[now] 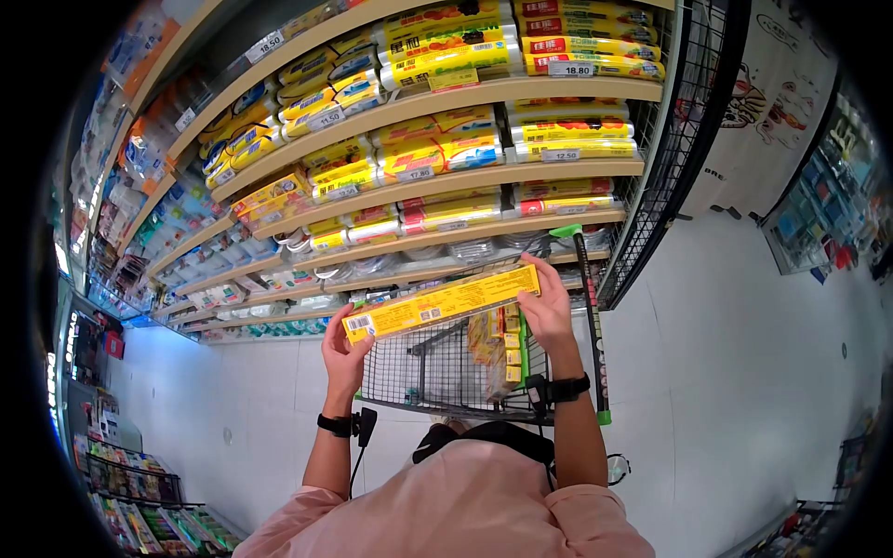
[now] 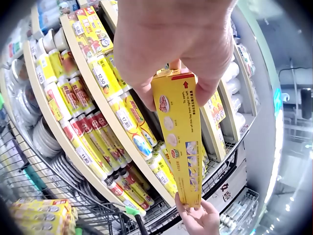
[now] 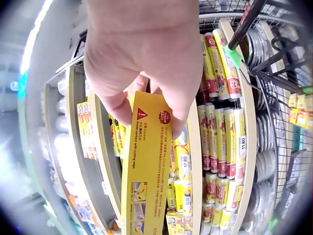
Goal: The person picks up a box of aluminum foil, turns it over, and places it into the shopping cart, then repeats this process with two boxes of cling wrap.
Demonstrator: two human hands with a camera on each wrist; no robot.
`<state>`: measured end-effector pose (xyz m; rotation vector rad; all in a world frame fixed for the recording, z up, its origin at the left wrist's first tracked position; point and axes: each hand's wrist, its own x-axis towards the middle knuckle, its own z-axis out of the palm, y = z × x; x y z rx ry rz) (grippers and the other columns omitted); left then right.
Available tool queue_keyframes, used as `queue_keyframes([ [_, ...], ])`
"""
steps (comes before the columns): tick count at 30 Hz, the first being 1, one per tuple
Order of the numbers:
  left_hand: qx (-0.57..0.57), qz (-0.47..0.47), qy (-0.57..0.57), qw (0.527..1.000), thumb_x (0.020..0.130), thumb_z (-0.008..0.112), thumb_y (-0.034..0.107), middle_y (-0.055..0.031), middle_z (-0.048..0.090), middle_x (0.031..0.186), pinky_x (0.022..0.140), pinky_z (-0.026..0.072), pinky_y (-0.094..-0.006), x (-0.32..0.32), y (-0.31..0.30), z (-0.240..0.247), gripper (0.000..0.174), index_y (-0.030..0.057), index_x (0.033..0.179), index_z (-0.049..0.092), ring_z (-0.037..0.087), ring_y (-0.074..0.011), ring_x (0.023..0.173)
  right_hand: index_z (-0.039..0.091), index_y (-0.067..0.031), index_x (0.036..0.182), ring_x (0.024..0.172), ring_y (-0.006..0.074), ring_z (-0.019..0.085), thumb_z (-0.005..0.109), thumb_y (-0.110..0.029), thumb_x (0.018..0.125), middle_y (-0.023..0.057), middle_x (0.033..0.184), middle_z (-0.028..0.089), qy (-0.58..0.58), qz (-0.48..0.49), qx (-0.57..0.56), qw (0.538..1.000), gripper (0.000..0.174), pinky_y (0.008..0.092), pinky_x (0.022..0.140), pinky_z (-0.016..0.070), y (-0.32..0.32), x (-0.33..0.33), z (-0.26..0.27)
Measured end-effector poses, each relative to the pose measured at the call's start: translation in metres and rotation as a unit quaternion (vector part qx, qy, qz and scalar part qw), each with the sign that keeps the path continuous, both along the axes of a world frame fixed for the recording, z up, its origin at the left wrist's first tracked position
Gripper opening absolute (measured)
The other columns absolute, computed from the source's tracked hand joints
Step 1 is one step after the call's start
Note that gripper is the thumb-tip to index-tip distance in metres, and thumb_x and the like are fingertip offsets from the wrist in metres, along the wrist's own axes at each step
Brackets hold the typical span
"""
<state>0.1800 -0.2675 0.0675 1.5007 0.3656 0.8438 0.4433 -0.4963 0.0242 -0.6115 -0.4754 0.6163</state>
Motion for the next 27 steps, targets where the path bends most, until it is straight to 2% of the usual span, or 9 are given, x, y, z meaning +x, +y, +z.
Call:
queue_keyframes([
  [9,-0.177,0.009,-0.007,0.984,0.088,0.065,0.003,-0.0084,0.057,0.121,0.087,0.0504,-0.0269,0.007,0.009,0.003,0.057,0.0034,0.141,0.044,0.058,-0.0144,0.105,0.038,0.0040,0.141,0.124,0.0213,0.051,0.058,0.009,0.086,0.0147,0.138,0.044,-0.067,-0.006,-0.050,0.996,0.058,0.0324,0.101,0.0453,-0.004,-0.002,0.031],
  [12,-0.179,0.017,-0.011,0.984,0.089,0.063,0.004,-0.0069,0.058,0.116,0.080,0.0467,-0.0238,0.009,0.007,0.010,0.059,0.0035,0.143,0.041,0.053,-0.0097,0.093,0.041,0.0023,0.140,0.102,0.0089,0.054,0.057,0.006,0.088,0.0128,0.136,0.048,-0.101,-0.060,-0.113,0.987,0.055,0.0170,0.076,0.0433,0.002,-0.005,0.042],
  [14,-0.175,0.032,-0.028,0.984,0.090,0.061,0.002,-0.0048,0.059,0.106,0.065,0.0401,-0.0182,0.014,0.002,0.019,0.059,0.0019,0.144,0.039,0.042,-0.0025,0.070,0.044,0.0034,0.136,0.113,0.0154,0.053,0.061,0.004,0.086,0.0142,0.132,0.049,-0.099,-0.065,-0.128,0.985,0.053,0.0257,0.092,0.0437,0.002,-0.005,0.049],
  [15,-0.175,0.033,-0.027,0.984,0.090,0.061,0.002,-0.0054,0.060,0.107,0.065,0.0400,-0.0178,0.015,0.002,0.022,0.061,0.0020,0.146,0.037,0.043,-0.0026,0.071,0.045,0.0040,0.134,0.118,0.0186,0.052,0.064,0.003,0.085,0.0149,0.130,0.050,-0.099,-0.067,-0.135,0.984,0.052,0.0300,0.100,0.0438,0.003,-0.004,0.052],
  [18,-0.156,0.016,-0.018,0.988,0.088,0.066,0.008,-0.0073,0.056,0.122,0.083,0.0489,-0.0221,0.015,0.010,0.028,0.067,0.0034,0.148,0.036,0.057,-0.0112,0.100,0.046,0.0036,0.134,0.117,0.0173,0.051,0.062,0.004,0.085,0.0144,0.128,0.050,-0.106,-0.088,-0.130,0.982,0.052,0.0285,0.101,0.0415,0.004,-0.003,0.062],
  [22,-0.138,-0.025,-0.048,0.989,0.087,0.063,0.002,-0.0145,0.053,0.136,0.101,0.0432,-0.0296,0.020,0.006,0.050,0.074,0.0024,0.152,0.027,0.054,-0.0186,0.119,0.042,0.0033,0.136,0.118,0.0171,0.050,0.057,0.007,0.086,0.0142,0.132,0.048,-0.091,-0.086,-0.111,0.986,0.053,0.0273,0.101,0.0401,0.000,-0.003,0.077],
  [23,-0.138,-0.015,-0.062,0.988,0.086,0.063,0.000,-0.0170,0.055,0.135,0.064,0.0399,-0.0145,0.025,0.000,0.059,0.075,0.0026,0.152,0.028,0.052,-0.0047,0.081,0.041,0.0032,0.137,0.120,0.0175,0.050,0.056,0.007,0.086,0.0145,0.135,0.047,-0.091,-0.083,-0.106,0.987,0.053,0.0274,0.101,0.0403,-0.002,-0.002,0.080],
  [26,-0.123,-0.014,-0.070,0.990,0.083,0.063,-0.002,-0.0182,0.053,0.137,0.062,0.0395,-0.0138,0.028,-0.008,0.077,0.078,0.0020,0.152,0.028,0.052,-0.0045,0.082,0.038,0.0026,0.138,0.123,0.0187,0.049,0.053,0.008,0.087,0.0153,0.141,0.044,-0.091,-0.102,-0.077,0.988,0.054,0.0278,0.102,0.0408,-0.003,0.000,0.081],
  [27,-0.104,-0.039,-0.072,0.991,0.082,0.062,0.000,-0.0184,0.052,0.139,0.067,0.0412,-0.0153,0.026,-0.007,0.078,0.079,0.0021,0.152,0.027,0.056,-0.0081,0.093,0.037,0.0016,0.140,0.126,0.0205,0.048,0.054,0.008,0.087,0.0165,0.145,0.042,-0.091,-0.100,-0.058,0.989,0.056,0.0295,0.103,0.0417,-0.003,0.005,0.076],
])
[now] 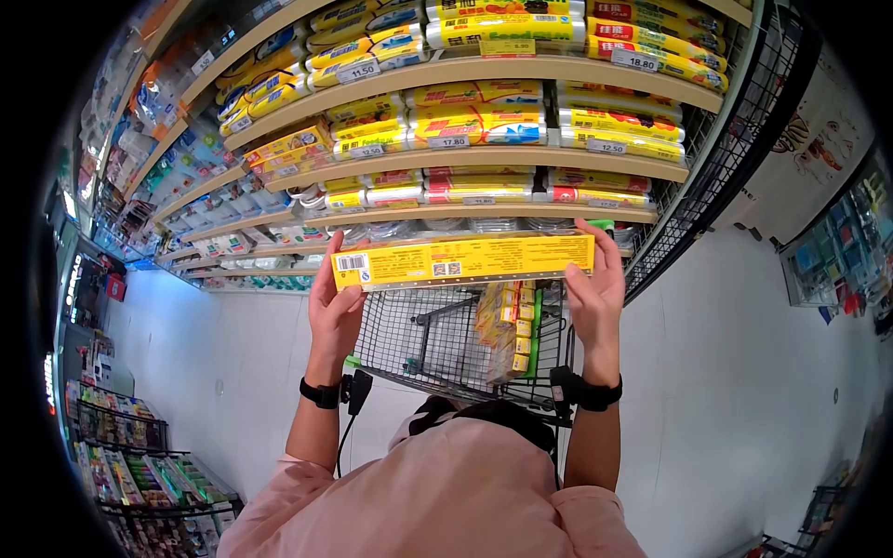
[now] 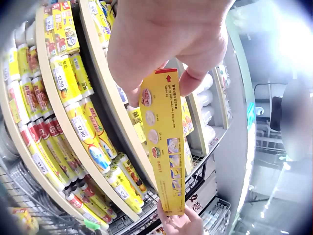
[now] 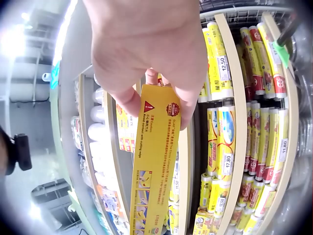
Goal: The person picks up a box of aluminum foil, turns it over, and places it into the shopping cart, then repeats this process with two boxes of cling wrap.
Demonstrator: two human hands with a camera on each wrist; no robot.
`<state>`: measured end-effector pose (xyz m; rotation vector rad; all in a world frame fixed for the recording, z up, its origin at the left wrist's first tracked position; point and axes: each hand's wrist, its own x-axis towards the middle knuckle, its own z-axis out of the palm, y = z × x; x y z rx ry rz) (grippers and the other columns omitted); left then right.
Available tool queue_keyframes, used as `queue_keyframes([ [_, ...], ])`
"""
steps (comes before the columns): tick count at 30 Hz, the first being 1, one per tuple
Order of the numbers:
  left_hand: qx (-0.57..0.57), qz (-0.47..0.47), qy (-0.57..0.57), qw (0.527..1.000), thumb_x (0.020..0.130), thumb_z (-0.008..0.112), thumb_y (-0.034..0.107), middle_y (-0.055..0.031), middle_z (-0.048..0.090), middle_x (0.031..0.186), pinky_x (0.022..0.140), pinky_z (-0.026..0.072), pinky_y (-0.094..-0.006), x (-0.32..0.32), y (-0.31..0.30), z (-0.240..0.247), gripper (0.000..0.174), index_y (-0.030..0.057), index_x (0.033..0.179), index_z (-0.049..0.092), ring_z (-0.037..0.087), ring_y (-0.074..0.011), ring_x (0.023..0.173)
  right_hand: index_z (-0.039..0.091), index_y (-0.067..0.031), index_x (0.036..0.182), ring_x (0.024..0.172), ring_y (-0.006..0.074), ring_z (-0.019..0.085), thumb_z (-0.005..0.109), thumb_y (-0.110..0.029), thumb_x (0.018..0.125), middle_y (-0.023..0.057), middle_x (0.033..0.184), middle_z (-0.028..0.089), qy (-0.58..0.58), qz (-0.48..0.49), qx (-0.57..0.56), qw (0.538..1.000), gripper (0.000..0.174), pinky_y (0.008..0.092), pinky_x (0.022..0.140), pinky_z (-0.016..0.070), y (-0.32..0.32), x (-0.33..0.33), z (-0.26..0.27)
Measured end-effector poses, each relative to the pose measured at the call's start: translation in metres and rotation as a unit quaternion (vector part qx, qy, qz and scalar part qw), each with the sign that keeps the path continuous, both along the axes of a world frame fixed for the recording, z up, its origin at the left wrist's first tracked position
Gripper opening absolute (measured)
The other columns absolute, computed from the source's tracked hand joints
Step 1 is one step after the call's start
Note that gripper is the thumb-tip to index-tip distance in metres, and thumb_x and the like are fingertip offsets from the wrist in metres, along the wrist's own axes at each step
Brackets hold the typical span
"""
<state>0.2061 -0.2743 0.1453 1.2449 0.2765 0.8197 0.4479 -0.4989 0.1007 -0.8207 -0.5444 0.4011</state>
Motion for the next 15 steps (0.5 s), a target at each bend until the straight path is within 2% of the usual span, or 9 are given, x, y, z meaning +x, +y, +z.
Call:
queue_keyframes([
  [3,-0.006,-0.025,-0.037,0.999,0.082,0.060,0.003,-0.0186,0.050,0.141,0.083,0.0453,-0.0214,0.000,-0.003,0.002,0.080,0.0022,0.153,0.025,0.056,-0.0160,0.113,0.037,0.0010,0.140,0.128,0.0221,0.048,0.056,0.008,0.086,0.0175,0.146,0.041,0.007,0.004,0.028,1.000,0.057,0.0328,0.105,0.0421,-0.004,0.003,-0.006],
  [4,0.004,-0.036,-0.029,0.999,0.081,0.060,0.006,-0.0191,0.047,0.144,0.103,0.0408,-0.0321,-0.001,-0.002,0.003,0.081,0.0022,0.154,0.024,0.047,-0.0242,0.130,0.038,0.0006,0.139,0.129,0.0232,0.047,0.057,0.007,0.086,0.0182,0.147,0.039,0.012,0.005,0.035,0.999,0.057,0.0358,0.107,0.0420,-0.004,0.003,-0.005],
  [8,0.002,-0.060,-0.031,0.998,0.080,0.059,0.005,-0.0197,0.041,0.148,0.113,0.0324,-0.0410,-0.004,-0.004,0.004,0.084,0.0026,0.154,0.021,0.042,-0.0283,0.136,0.039,0.0000,0.139,0.128,0.0245,0.048,0.057,0.007,0.086,0.0183,0.147,0.039,0.008,0.013,0.041,0.999,0.056,0.0375,0.107,0.0417,-0.006,0.005,-0.008],
  [15,0.006,-0.072,-0.026,0.997,0.081,0.062,0.007,-0.0209,0.038,0.151,0.113,0.0317,-0.0388,-0.012,-0.006,0.009,0.086,0.0013,0.154,0.018,0.039,-0.0269,0.139,0.038,0.0001,0.140,0.128,0.0251,0.048,0.055,0.004,0.089,0.0188,0.146,0.040,0.026,0.029,0.041,0.998,0.054,0.0393,0.106,0.0423,-0.005,0.007,-0.014],
])
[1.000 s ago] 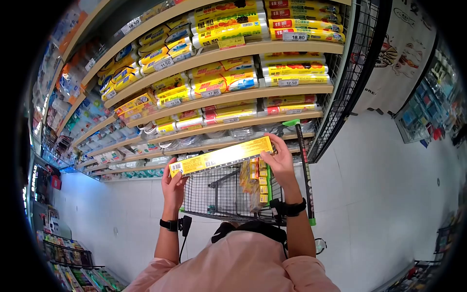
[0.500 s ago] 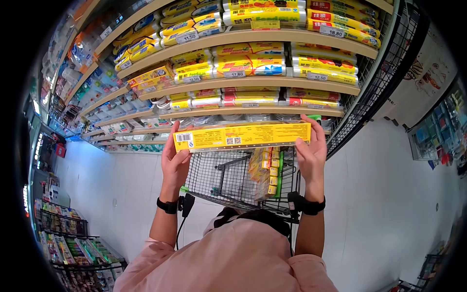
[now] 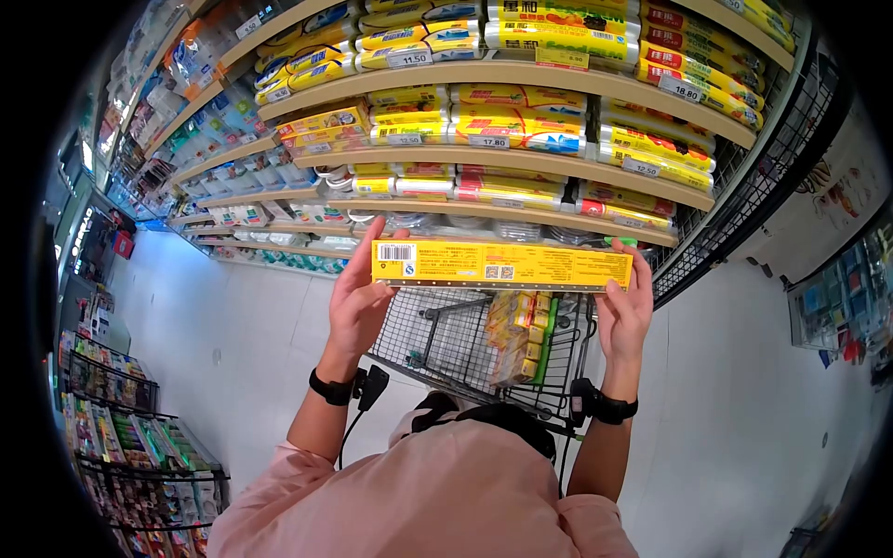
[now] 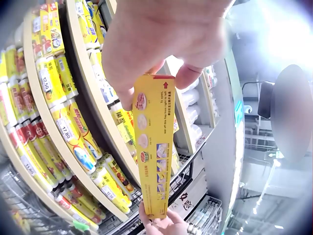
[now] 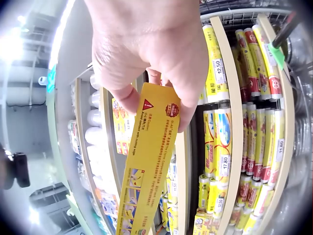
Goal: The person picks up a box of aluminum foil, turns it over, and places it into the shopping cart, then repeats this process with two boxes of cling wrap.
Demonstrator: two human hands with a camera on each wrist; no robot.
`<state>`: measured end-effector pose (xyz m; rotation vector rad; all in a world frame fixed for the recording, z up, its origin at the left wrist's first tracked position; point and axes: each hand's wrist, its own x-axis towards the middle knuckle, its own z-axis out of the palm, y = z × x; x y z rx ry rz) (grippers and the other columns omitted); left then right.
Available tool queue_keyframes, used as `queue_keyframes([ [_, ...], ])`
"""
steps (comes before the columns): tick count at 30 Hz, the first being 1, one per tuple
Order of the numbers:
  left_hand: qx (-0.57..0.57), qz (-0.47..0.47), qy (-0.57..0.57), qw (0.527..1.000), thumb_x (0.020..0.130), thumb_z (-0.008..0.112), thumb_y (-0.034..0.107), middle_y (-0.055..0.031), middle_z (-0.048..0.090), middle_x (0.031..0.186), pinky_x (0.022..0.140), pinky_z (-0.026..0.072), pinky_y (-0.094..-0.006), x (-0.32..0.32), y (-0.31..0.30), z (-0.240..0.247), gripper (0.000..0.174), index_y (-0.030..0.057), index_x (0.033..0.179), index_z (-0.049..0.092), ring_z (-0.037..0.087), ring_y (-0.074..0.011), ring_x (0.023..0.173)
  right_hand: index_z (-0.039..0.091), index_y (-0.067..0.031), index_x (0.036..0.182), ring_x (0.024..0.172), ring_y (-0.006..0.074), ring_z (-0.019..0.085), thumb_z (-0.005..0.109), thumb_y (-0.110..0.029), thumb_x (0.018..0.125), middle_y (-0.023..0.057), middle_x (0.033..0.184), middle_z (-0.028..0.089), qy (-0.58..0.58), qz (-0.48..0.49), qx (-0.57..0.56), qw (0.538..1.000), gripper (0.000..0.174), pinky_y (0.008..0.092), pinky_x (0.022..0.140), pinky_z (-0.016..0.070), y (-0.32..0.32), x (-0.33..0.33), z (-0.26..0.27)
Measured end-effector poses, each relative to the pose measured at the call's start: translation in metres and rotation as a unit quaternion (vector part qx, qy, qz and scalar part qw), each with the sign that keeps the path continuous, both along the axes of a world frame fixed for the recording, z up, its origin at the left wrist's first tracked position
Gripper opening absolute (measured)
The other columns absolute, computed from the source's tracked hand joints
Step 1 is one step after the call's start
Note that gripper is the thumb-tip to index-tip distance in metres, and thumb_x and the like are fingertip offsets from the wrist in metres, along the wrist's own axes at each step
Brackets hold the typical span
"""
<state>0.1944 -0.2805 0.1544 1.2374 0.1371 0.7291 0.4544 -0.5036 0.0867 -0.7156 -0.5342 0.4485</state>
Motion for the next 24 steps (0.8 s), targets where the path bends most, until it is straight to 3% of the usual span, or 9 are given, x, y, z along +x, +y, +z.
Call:
queue_keyframes([
  [2,0.045,-0.004,0.011,0.999,0.083,0.064,0.007,-0.0210,0.036,0.152,0.112,0.0342,-0.0366,-0.002,0.001,0.000,0.087,0.0009,0.155,0.017,0.039,-0.0256,0.138,0.037,0.0005,0.140,0.127,0.0256,0.048,0.054,0.003,0.090,0.0191,0.146,0.041,0.007,0.006,-0.009,1.000,0.053,0.0399,0.106,0.0424,0.000,0.002,-0.003],
  [5,0.056,-0.035,-0.014,0.998,0.082,0.062,-0.011,-0.0168,0.030,0.156,0.109,0.0386,-0.0323,-0.006,-0.002,0.006,0.085,0.0015,0.154,0.019,0.040,-0.0197,0.136,0.036,0.0013,0.141,0.128,0.0267,0.048,0.053,0.002,0.091,0.0195,0.145,0.042,0.026,0.014,-0.020,0.999,0.052,0.0411,0.106,0.0420,0.001,0.004,-0.008],
  [8,0.093,-0.012,0.024,0.995,0.080,0.064,-0.015,-0.0163,0.028,0.156,0.105,0.0419,-0.0296,-0.010,-0.005,0.013,0.087,0.0014,0.154,0.020,0.041,-0.0193,0.135,0.035,0.0016,0.143,0.128,0.0275,0.048,0.051,0.001,0.092,0.0198,0.145,0.042,0.053,0.023,-0.022,0.998,0.053,0.0418,0.106,0.0416,0.003,0.003,-0.013],
  [15,0.112,0.014,0.018,0.994,0.076,0.073,-0.012,-0.0157,0.045,0.144,0.104,0.0486,-0.0341,-0.011,-0.007,0.002,0.075,-0.0022,0.143,0.041,0.050,-0.0217,0.129,0.033,0.0002,0.146,0.130,0.0285,0.045,0.050,-0.004,0.094,0.0191,0.146,0.041,0.081,0.067,-0.015,0.994,0.055,0.0438,0.109,0.0369,0.011,0.002,-0.042],
  [18,0.119,0.018,0.029,0.992,0.074,0.078,-0.006,-0.0194,0.050,0.139,0.104,0.0479,-0.0362,-0.012,-0.010,0.001,0.074,-0.0022,0.140,0.045,0.054,-0.0252,0.125,0.032,-0.0011,0.147,0.130,0.0280,0.045,0.050,-0.006,0.095,0.0181,0.146,0.042,0.097,0.072,-0.012,0.993,0.055,0.0432,0.109,0.0366,0.016,0.000,-0.052],
  [24,0.240,0.033,0.011,0.970,0.066,0.083,-0.004,-0.0165,0.055,0.132,0.101,0.0514,-0.0368,-0.010,-0.017,0.003,0.071,0.0034,0.131,0.057,0.056,-0.0281,0.122,0.030,-0.0054,0.150,0.135,0.0291,0.041,0.048,-0.008,0.095,0.0177,0.148,0.040,0.116,0.087,-0.003,0.989,0.058,0.0432,0.114,0.0325,0.023,-0.002,-0.066],
])
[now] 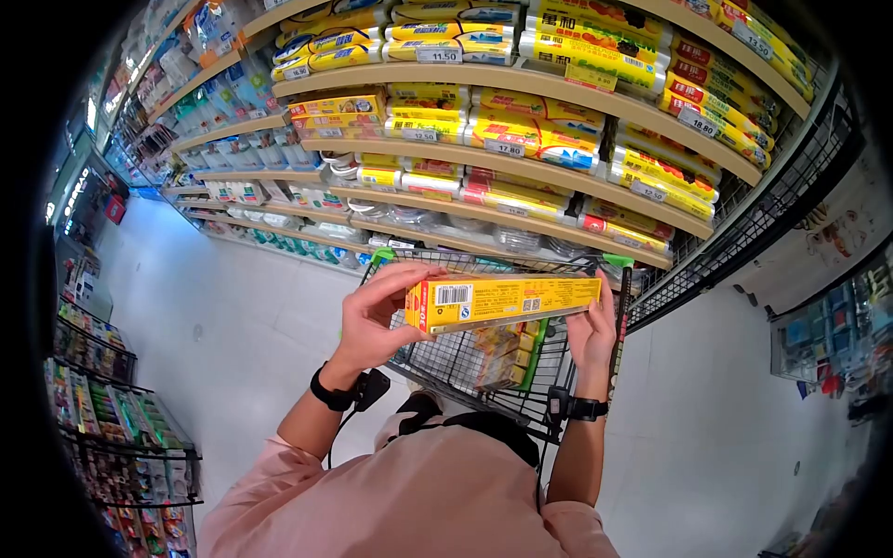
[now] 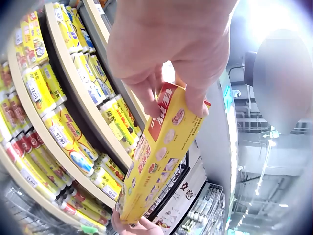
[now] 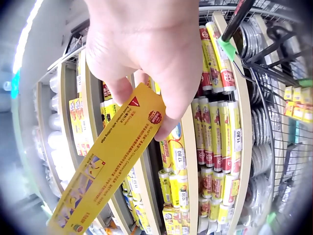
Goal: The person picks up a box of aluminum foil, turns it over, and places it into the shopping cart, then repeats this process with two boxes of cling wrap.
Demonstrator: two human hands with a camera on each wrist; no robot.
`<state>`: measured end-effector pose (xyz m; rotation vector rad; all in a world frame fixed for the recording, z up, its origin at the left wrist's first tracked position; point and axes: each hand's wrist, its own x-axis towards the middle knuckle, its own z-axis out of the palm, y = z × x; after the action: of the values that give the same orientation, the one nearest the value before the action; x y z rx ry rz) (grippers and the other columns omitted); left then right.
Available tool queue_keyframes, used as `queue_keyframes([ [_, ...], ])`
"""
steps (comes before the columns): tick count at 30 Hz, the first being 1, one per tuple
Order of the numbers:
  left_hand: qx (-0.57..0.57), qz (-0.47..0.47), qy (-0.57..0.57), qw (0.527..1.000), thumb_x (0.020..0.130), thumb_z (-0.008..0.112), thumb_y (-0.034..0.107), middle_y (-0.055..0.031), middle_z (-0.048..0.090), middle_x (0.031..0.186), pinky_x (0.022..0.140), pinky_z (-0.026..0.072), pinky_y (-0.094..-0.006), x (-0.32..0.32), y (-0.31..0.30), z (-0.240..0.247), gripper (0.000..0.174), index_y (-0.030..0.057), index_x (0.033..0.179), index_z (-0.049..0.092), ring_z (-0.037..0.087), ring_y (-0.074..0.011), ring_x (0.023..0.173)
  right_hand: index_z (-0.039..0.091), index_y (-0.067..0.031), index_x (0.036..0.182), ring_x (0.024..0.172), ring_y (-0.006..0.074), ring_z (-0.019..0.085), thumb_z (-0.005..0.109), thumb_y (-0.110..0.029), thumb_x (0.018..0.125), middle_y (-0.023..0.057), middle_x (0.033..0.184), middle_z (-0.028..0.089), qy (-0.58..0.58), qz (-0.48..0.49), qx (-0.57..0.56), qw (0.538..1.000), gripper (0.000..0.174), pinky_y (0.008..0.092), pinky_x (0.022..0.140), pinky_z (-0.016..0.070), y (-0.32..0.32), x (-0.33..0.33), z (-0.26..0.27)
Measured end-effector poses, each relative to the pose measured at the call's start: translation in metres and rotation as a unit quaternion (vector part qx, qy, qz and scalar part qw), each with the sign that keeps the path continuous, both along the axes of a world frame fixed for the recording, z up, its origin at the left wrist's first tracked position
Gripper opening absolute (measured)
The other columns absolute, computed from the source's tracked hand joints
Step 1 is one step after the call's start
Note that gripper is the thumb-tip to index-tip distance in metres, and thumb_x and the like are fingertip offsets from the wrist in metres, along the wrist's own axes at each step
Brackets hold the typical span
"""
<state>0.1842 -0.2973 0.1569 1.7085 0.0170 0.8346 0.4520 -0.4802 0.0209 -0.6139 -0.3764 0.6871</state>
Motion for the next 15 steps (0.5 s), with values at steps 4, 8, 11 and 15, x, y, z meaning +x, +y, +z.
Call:
queue_keyframes([
  [4,0.070,0.030,0.010,0.997,0.066,0.085,0.005,-0.0134,0.060,0.127,0.099,0.0498,-0.0350,-0.002,-0.007,0.002,0.064,0.0041,0.126,0.063,0.060,-0.0264,0.117,0.025,-0.0056,0.152,0.138,0.0297,0.039,0.046,-0.008,0.096,0.0174,0.150,0.037,0.003,0.019,0.006,1.000,0.060,0.0455,0.114,0.0308,0.005,0.001,-0.011],
  [8,0.120,0.041,0.009,0.992,0.066,0.085,0.008,-0.0139,0.062,0.125,0.097,0.0490,-0.0362,-0.002,-0.006,-0.002,0.062,0.0043,0.125,0.064,0.062,-0.0278,0.114,0.023,-0.0047,0.153,0.137,0.0294,0.039,0.044,-0.008,0.098,0.0162,0.150,0.038,0.001,0.030,0.008,1.000,0.059,0.0462,0.112,0.0332,0.008,0.000,-0.019],
  [11,0.134,0.044,0.010,0.990,0.066,0.085,0.009,-0.0139,0.062,0.125,0.097,0.0488,-0.0366,-0.004,-0.007,-0.004,0.062,0.0048,0.125,0.065,0.062,-0.0279,0.113,0.022,-0.0048,0.153,0.139,0.0298,0.037,0.043,-0.007,0.098,0.0164,0.152,0.036,0.010,0.034,0.004,0.999,0.059,0.0464,0.113,0.0323,0.009,-0.002,-0.022],
  [15,0.150,0.042,0.008,0.988,0.067,0.084,0.007,-0.0134,0.062,0.124,0.097,0.0493,-0.0370,-0.004,-0.008,-0.001,0.060,0.0052,0.124,0.065,0.061,-0.0277,0.113,0.021,-0.0049,0.153,0.140,0.0293,0.035,0.041,-0.004,0.098,0.0164,0.154,0.032,0.018,0.036,0.007,0.999,0.058,0.0450,0.114,0.0313,0.011,-0.003,-0.023],
])
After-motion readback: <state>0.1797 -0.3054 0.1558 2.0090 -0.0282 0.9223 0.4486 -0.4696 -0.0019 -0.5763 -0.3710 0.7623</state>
